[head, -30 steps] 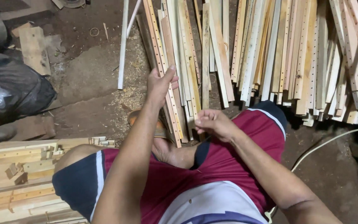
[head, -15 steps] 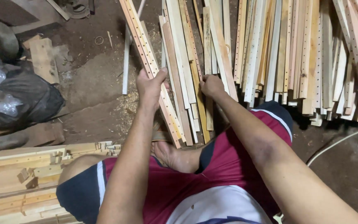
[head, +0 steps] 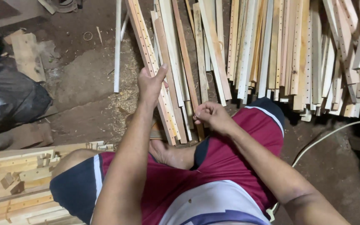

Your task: The person is sorting through a pile of wooden slats, aligning them into groups, and securing them with rubber bands.

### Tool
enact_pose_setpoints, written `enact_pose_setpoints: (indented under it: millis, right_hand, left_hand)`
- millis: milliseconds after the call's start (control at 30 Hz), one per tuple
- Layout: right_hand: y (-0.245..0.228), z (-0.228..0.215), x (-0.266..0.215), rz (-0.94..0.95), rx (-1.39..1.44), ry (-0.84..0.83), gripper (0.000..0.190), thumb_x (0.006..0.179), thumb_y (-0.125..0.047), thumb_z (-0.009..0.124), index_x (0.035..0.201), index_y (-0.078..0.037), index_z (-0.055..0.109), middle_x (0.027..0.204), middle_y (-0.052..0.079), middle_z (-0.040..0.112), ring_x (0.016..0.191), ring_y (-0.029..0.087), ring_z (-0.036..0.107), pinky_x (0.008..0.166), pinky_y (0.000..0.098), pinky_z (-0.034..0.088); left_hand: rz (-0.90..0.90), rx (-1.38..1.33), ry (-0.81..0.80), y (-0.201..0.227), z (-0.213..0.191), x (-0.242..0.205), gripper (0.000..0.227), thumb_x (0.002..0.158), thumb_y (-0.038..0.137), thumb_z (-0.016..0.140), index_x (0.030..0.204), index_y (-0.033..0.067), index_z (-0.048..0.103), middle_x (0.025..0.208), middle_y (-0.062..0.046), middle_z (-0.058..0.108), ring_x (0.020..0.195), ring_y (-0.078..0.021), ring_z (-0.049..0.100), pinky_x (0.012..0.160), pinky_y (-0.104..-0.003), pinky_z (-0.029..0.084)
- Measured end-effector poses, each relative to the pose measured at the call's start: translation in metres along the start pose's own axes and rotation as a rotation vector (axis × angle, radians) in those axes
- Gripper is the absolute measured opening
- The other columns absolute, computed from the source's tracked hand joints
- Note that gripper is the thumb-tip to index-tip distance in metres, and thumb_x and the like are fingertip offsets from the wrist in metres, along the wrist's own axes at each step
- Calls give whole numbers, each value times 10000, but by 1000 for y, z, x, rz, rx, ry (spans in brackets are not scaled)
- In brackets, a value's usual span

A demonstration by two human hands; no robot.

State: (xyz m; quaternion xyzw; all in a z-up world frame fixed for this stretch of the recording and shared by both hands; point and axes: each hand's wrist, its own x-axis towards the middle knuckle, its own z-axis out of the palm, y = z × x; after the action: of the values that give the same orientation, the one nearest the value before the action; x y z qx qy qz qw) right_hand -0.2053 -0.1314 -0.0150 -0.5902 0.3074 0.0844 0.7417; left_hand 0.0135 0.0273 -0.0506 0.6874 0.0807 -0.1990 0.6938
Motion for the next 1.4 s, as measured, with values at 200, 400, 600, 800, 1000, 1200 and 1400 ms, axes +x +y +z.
enact_pose_setpoints:
  millis: [200,400,600,800,1000,1200,1400]
  right_hand:
    - [27,18,-24,-220,-69,-95,178,887,44,719,1057,60,671,814,83,712,763,133,708,697,252,570]
    - [24,32,3,-193,-162,27,834,776,-255,932,1443,-29,486,1255,131,524,1158,187,564,934,283,527]
    - [-19,77,17,-205,-329,-29,763,762,-351,892,1356,-75,499,1121,186,674,1095,306,694,839,417,568]
    - [-20,60,27,-415,-274,-113,279,1003,-227,649,1201,-41,710,805,144,725,792,163,609,726,362,536]
    - [54,-92,170,-83,-929,443,406,946,-439,689,1188,-114,706,982,150,753,994,376,735,802,497,594]
    - [61,-130,177,-100,-1141,498,237,952,-166,609,1020,52,672,856,268,711,887,487,729,769,537,601]
    - [48,-47,159,-140,-973,362,247,984,-259,634,1040,-40,732,899,209,755,943,461,731,790,558,582]
  left_hand:
    - [-4,96,-55,4,30,-32,655,750,343,974,1148,-25,607,924,-133,686,772,-165,676,647,-366,605]
    - [-44,-50,-56,-16,22,-8,472,789,94,875,1117,-4,550,813,-181,700,626,-263,746,557,-401,677]
    - [-177,-425,-206,76,34,-63,478,814,157,857,1131,90,506,911,-163,730,636,-274,751,569,-406,699]
    - [-180,-289,-149,69,18,-46,329,753,12,756,1060,-37,648,713,-174,684,528,-236,712,518,-390,672]
    - [-1,-268,-32,109,17,-58,285,830,106,818,1024,-31,660,658,-106,651,463,-176,673,423,-329,649]
    - [-17,-330,74,118,16,-53,253,804,114,794,937,-24,629,614,-124,629,440,-205,669,404,-370,648]
    - [-75,-334,130,104,10,-40,237,796,94,776,914,-56,635,615,-145,645,440,-217,676,407,-401,648]
